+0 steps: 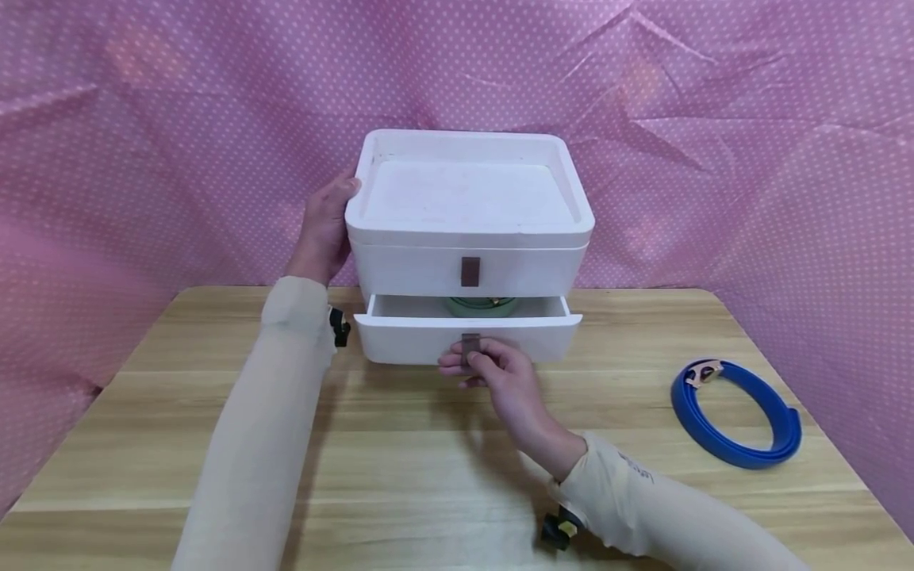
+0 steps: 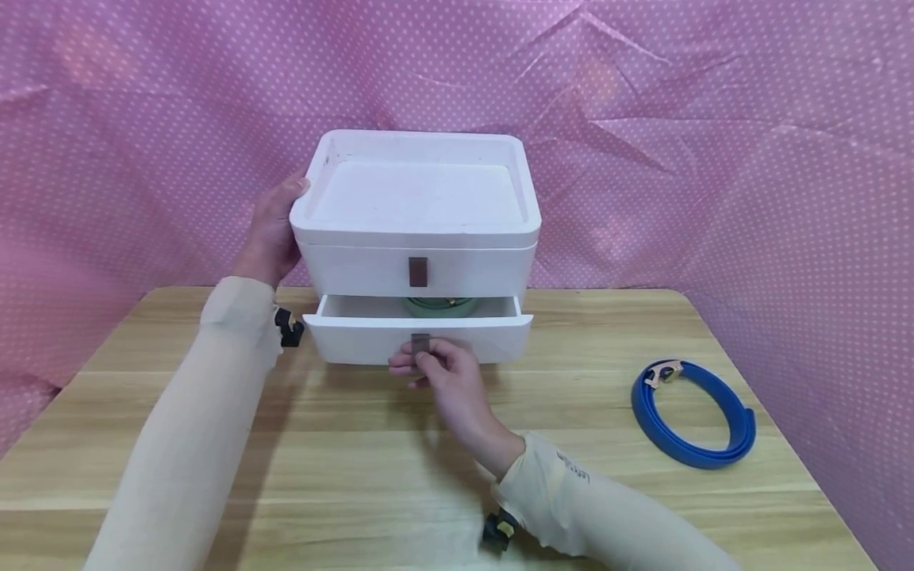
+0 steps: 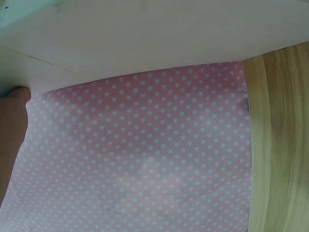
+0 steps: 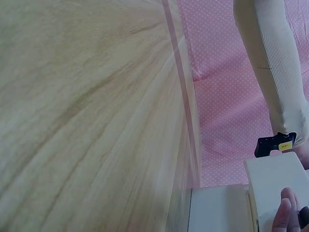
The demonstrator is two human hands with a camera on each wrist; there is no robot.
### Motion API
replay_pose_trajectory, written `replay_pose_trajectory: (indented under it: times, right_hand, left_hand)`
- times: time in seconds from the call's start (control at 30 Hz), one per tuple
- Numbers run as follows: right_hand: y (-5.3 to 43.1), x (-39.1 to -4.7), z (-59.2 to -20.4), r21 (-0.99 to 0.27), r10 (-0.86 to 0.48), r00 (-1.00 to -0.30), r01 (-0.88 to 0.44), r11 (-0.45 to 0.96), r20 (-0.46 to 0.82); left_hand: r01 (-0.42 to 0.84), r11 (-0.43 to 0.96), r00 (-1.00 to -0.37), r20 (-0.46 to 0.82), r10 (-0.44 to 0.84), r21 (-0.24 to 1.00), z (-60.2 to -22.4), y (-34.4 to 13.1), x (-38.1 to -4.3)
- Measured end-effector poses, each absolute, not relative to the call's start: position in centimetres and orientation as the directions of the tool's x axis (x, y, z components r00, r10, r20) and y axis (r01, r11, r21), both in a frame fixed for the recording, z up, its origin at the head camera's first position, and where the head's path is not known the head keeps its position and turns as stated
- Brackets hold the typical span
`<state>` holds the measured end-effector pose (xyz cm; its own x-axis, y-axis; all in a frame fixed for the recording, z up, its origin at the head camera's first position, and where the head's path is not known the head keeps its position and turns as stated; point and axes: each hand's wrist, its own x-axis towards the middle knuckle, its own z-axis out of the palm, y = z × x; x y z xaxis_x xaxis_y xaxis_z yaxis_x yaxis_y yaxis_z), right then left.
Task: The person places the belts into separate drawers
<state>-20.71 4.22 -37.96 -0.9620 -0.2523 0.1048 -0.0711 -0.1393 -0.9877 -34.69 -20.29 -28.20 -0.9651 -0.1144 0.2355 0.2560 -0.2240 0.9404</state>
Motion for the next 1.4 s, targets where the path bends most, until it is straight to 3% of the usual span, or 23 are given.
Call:
replay_pose_trajectory:
  times: [1.4]
  right_hand:
    - [3.73, -21.35, -37.63, -0.989, -0.243, -0.967, -0.047, -0.139, 0.08]
  left_hand:
    - [0.266, -0.212, -0.963, 0.25, -0.099, 0.941, -28.34, -20.42, -34.75]
